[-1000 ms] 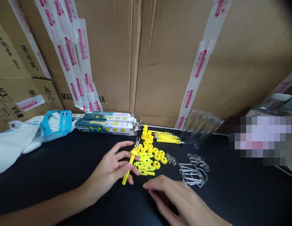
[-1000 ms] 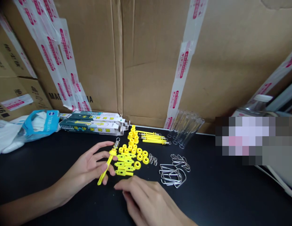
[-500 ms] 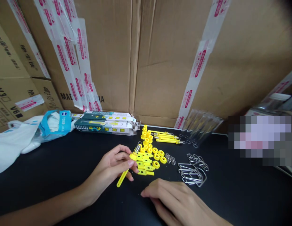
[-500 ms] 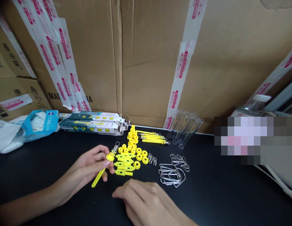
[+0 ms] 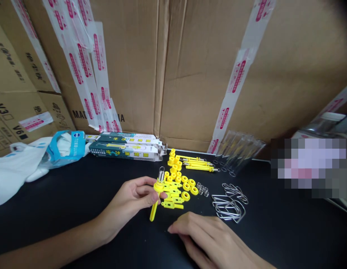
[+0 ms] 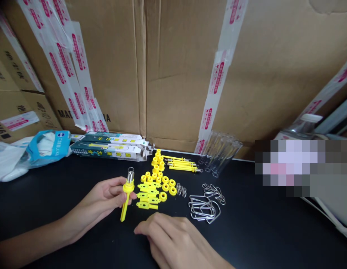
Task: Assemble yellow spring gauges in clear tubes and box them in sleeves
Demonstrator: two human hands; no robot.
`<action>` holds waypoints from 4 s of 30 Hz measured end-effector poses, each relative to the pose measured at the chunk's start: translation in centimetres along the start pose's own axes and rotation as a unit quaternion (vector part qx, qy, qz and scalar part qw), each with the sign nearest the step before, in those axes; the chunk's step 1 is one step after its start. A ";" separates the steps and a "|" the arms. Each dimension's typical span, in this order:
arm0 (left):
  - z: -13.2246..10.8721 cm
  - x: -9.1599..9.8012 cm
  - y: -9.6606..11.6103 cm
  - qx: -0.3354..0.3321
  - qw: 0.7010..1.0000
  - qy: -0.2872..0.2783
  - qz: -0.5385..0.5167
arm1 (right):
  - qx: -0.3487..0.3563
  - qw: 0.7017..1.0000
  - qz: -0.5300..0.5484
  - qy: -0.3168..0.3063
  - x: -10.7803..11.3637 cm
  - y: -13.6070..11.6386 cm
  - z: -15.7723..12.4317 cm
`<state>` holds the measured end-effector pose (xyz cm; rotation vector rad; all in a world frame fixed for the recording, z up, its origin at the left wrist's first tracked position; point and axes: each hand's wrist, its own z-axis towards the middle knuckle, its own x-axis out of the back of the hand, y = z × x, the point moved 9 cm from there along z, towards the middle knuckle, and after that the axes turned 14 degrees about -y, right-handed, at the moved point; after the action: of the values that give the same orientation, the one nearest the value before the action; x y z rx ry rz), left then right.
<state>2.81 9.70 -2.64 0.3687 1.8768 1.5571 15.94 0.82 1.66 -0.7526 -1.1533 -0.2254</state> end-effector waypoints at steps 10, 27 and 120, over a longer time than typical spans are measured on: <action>0.0 -0.2 0.6 0.006 1.000 0.019 0.018 | 0.020 0.999 -0.035 0.015 0.5 -0.7 -0.1; 0.0 0.0 0.5 0.008 1.000 0.026 0.000 | 0.022 0.998 -0.064 0.003 0.2 -0.6 0.1; 0.4 -0.3 0.1 0.008 0.997 -0.009 0.074 | -0.340 0.936 -0.093 -0.001 7.7 17.7 -8.6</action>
<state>3.25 9.83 -2.45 0.5372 1.8849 1.6294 34.86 9.97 -0.67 -1.2470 -1.1520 -0.8129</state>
